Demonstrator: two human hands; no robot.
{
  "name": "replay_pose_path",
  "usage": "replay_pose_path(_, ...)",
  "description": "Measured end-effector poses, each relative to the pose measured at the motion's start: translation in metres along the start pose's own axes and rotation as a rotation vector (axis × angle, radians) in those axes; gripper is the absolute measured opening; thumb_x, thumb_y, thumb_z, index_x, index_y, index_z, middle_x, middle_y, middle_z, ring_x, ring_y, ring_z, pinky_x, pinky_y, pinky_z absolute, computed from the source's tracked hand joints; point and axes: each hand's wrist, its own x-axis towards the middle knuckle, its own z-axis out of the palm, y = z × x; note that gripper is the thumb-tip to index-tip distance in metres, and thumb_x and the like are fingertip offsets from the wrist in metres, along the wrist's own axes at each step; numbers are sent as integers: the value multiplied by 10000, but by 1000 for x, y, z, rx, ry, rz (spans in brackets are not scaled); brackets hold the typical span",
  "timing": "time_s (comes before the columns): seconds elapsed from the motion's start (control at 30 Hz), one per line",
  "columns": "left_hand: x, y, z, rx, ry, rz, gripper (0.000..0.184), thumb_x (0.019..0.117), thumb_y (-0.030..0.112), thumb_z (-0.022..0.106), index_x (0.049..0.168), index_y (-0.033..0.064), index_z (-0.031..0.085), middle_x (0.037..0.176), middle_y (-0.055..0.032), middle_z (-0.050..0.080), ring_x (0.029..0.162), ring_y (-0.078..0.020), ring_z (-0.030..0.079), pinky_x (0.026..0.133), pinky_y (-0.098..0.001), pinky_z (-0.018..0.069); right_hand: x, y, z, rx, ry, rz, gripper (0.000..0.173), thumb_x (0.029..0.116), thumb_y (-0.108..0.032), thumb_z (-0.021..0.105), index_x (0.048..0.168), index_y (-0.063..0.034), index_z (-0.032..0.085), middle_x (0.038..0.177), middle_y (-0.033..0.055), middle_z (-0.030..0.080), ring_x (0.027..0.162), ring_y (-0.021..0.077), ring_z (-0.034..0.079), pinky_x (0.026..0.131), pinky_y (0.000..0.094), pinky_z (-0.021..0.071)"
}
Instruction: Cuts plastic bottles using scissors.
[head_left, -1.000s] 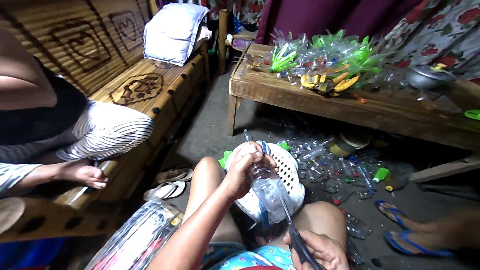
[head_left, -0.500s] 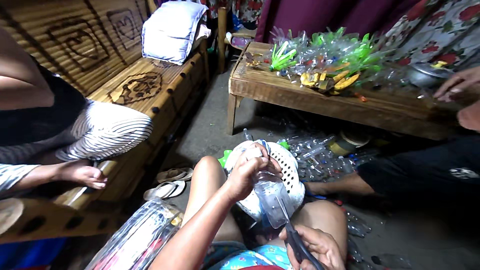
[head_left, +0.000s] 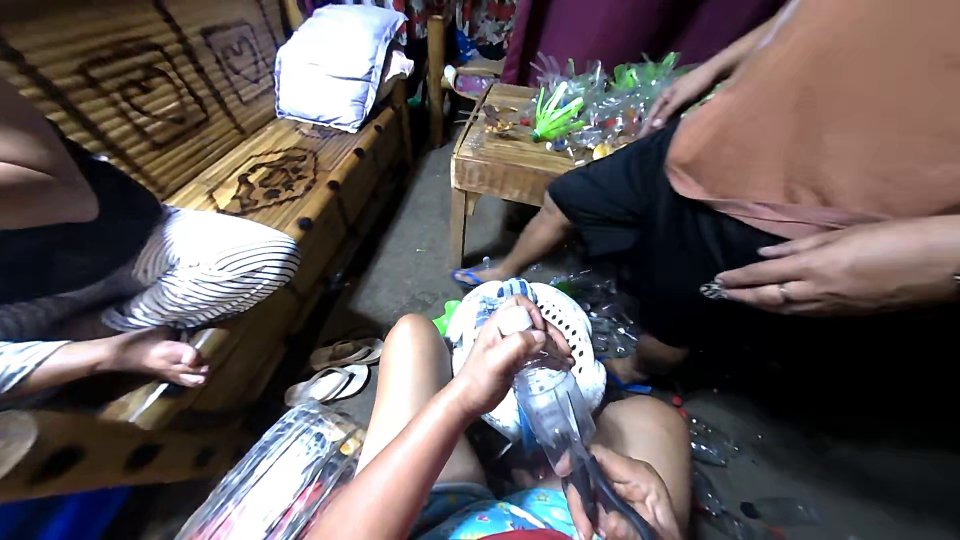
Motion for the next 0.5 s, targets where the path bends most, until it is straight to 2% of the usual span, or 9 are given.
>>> replay_pose_path(0.2,0,4,-1,8,-46,-24,109,930,129,457,1034,136,491,886,-23,710,848,-161,712,814,-349,593,-3,-4,-3,-84,-6,1,357,964,-423,682,1202,-161,728,783,-126,719,657,-89,619,619,101,519)
replay_pose_path(0.33,0,2,-2,-3,-33,-15,101,938,137,453,1033,146,487,894,-19,713,846,-160,718,807,-348,598,-3,-6,-1,-91,8,-13,314,977,-363,681,1199,-146,728,786,-129,718,672,-96,624,637,95,525)
replay_pose_path(0.5,2,3,-4,36,-47,-5,93,935,114,451,1012,138,498,892,-20,717,837,-149,714,799,-340,590,-2,-7,-4,-86,-7,-9,312,986,-361,669,1206,-147,727,776,-124,710,659,-94,614,624,94,517)
